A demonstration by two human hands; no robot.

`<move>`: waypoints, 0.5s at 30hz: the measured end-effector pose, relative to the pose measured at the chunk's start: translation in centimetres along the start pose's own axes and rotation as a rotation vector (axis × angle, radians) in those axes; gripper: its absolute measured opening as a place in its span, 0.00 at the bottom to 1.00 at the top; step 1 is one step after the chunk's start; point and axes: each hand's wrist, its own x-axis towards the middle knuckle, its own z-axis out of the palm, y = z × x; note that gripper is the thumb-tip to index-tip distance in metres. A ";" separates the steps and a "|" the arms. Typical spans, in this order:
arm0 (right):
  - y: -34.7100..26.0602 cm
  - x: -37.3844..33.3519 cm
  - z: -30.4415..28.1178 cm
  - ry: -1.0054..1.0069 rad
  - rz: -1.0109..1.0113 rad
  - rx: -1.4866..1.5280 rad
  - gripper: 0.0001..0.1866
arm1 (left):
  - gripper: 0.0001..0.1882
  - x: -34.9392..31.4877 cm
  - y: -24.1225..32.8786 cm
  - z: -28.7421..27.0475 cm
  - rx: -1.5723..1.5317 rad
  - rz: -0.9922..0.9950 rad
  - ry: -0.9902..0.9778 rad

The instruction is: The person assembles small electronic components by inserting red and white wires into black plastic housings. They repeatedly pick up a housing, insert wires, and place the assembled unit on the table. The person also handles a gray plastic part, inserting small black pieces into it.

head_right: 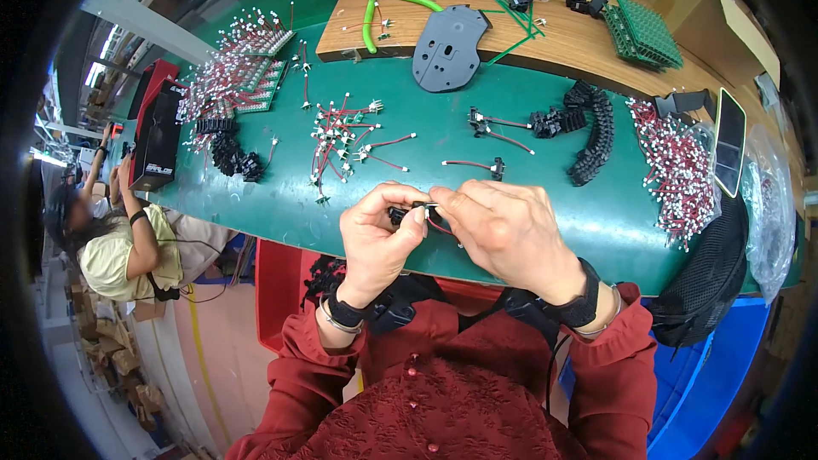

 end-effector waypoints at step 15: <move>1.7 0.3 -2.3 0.161 0.106 -0.051 0.07 | 0.08 1.0 0.4 -0.5 -0.298 -0.194 -0.042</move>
